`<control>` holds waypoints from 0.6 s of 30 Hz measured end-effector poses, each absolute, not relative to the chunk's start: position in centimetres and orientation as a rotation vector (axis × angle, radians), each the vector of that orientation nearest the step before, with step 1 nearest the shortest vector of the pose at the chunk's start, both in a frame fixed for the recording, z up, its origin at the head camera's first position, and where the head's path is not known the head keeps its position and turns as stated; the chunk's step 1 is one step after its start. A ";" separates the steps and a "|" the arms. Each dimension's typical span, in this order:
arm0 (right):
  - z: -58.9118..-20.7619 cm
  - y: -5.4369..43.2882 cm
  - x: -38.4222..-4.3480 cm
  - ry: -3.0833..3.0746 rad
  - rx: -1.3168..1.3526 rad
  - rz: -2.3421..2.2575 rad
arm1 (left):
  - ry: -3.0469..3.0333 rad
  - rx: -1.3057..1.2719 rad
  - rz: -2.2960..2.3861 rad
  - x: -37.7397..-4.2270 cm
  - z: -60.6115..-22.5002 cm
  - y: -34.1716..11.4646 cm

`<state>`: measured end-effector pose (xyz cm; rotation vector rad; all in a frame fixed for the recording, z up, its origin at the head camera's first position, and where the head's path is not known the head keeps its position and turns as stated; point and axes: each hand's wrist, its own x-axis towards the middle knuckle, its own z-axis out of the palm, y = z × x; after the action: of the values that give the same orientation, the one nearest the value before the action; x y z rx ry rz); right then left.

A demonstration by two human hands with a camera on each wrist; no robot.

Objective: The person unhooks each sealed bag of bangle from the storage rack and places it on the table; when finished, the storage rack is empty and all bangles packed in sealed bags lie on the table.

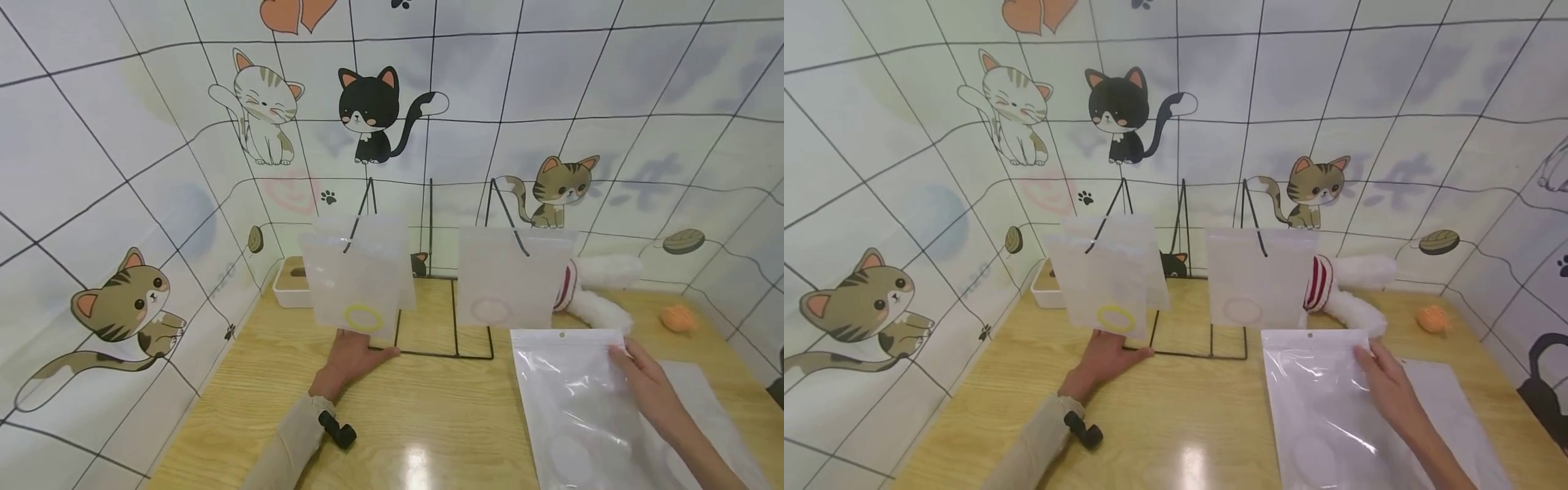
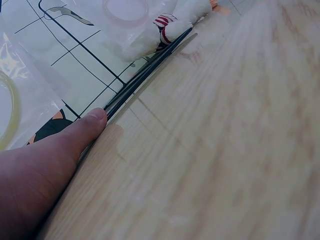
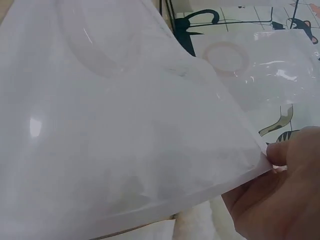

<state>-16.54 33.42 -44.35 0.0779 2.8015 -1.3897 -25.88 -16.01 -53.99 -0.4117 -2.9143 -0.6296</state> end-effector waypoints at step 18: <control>-46.3 35.0 -18.7 3.001 -0.095 -0.918 | -2.921 -0.405 -0.616 -25.6 -53.4 -15.9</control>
<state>-18.75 35.01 -46.29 -0.0951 3.0005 -0.9184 -25.57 -15.93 -53.45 -0.4052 -2.9214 -0.6165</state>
